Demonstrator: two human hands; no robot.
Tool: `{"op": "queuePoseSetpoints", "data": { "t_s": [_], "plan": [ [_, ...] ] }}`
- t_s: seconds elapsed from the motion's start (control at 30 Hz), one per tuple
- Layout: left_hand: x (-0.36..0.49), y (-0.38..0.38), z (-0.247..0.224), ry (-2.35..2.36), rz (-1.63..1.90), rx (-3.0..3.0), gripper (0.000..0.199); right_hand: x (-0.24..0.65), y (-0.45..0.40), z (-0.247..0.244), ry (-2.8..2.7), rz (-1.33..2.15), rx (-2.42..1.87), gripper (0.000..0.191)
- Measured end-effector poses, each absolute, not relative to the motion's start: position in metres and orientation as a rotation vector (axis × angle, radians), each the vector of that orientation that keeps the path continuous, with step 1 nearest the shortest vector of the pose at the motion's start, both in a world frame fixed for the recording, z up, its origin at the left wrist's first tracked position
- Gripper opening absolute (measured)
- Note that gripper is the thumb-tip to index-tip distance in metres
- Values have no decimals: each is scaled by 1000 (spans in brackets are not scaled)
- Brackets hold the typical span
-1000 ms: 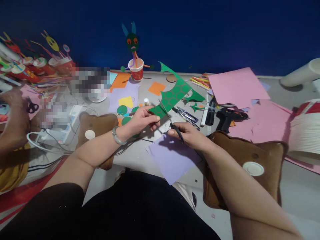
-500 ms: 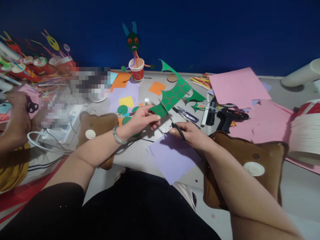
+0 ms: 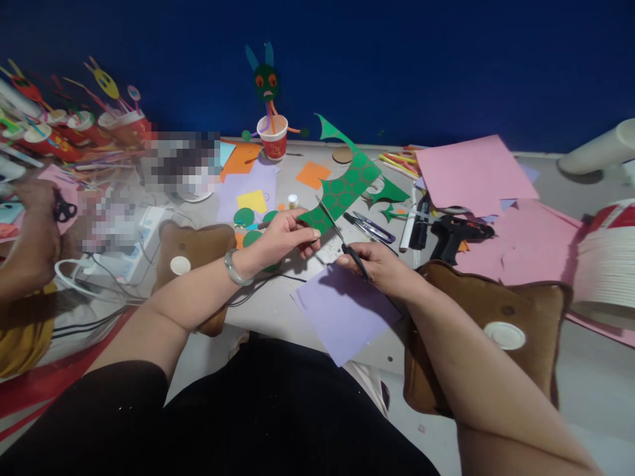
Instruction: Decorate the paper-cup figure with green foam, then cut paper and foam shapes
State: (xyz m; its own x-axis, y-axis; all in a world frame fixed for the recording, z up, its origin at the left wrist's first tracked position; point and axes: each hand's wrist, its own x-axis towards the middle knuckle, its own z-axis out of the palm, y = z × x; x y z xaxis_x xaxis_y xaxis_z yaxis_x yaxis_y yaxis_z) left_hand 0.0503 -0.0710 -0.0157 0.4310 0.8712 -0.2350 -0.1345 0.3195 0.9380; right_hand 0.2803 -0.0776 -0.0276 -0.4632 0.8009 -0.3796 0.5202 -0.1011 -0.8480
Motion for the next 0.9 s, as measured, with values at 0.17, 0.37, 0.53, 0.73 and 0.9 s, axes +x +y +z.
{"op": "queuePoseSetpoints", "data": {
  "t_s": [0.17,0.37,0.53,0.73,0.9],
  "plan": [
    [51,-72,-14,894,792,1008,13,285,-75,-25,-1933,1588,-1471,77],
    [53,-73,-12,937,789,976,31,292,-72,-24,-1926,1633,-1455,77],
    [53,-71,-12,938,770,1004,27,292,-70,-24,-1971,1625,-1430,76],
    [50,-69,-16,919,765,1095,16,289,-71,-23,-1990,1592,-1429,77],
    [48,-68,-13,924,753,1161,20,293,-71,-23,-1959,1628,-1454,78]
  ]
}}
